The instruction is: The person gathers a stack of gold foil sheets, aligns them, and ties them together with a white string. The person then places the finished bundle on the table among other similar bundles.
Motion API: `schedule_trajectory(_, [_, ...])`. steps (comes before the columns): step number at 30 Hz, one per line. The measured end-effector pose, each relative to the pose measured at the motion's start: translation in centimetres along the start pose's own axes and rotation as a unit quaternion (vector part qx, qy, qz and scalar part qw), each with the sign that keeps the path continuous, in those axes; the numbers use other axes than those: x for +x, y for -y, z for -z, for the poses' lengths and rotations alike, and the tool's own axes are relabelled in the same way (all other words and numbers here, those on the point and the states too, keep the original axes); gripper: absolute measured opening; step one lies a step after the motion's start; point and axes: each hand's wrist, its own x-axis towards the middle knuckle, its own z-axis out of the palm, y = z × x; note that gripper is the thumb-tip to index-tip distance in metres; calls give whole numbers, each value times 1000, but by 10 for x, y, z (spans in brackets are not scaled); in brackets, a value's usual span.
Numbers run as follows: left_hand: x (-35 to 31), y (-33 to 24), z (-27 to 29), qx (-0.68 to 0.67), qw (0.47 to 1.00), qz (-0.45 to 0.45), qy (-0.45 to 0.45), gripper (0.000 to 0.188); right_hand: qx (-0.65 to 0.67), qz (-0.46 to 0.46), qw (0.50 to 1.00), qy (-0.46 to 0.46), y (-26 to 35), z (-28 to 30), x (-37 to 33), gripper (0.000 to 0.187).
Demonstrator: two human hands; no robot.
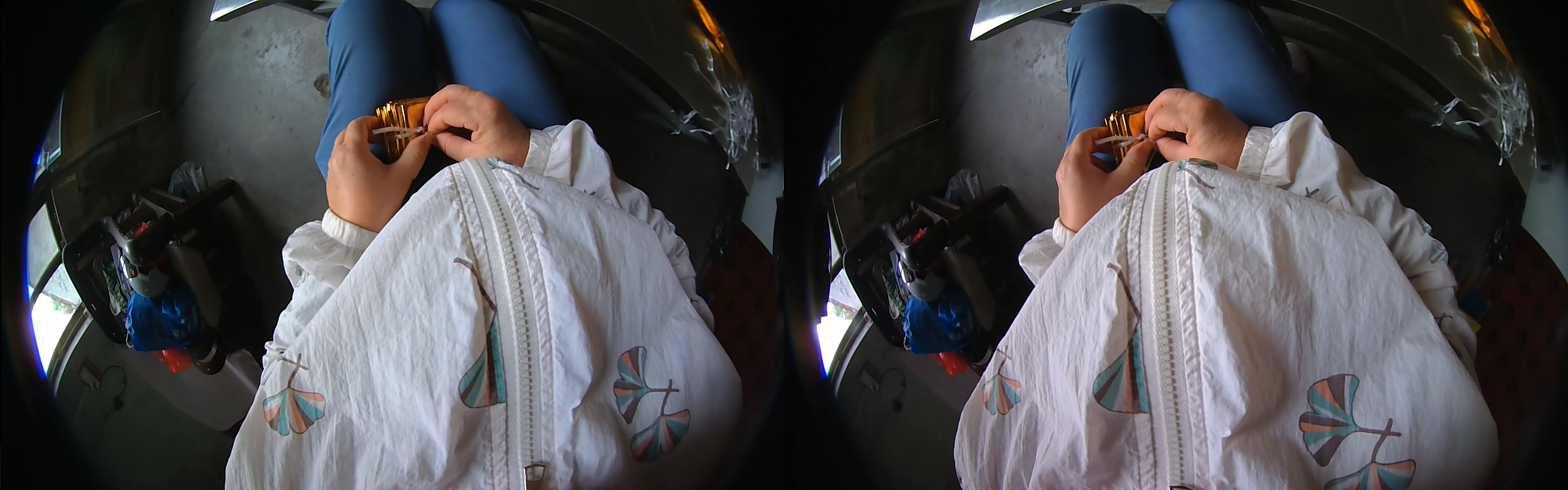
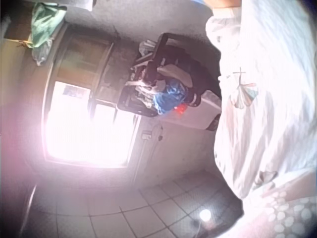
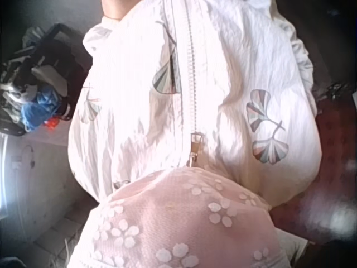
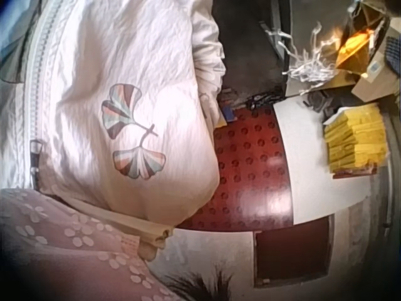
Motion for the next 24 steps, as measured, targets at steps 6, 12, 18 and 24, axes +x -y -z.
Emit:
schedule_trajectory(6, [5, 1, 4, -136, 987, 59, 57, 53, 84, -49, 995, -9, 2, 16, -8, 10])
schedule_trajectory(12, [10, 5, 19, -329, 940, 46, 82, 49, 147, -149, 968, -137, 8, 35, -19, 60])
schedule_trajectory(18, [27, 6, 21, -307, 938, -122, 102, 52, 378, -162, 910, -44, 17, 34, 2, 56])
schedule_trajectory(24, [23, -15, 15, -478, 871, -91, 76, 49, 329, -152, 928, -84, 36, 29, 10, 48])
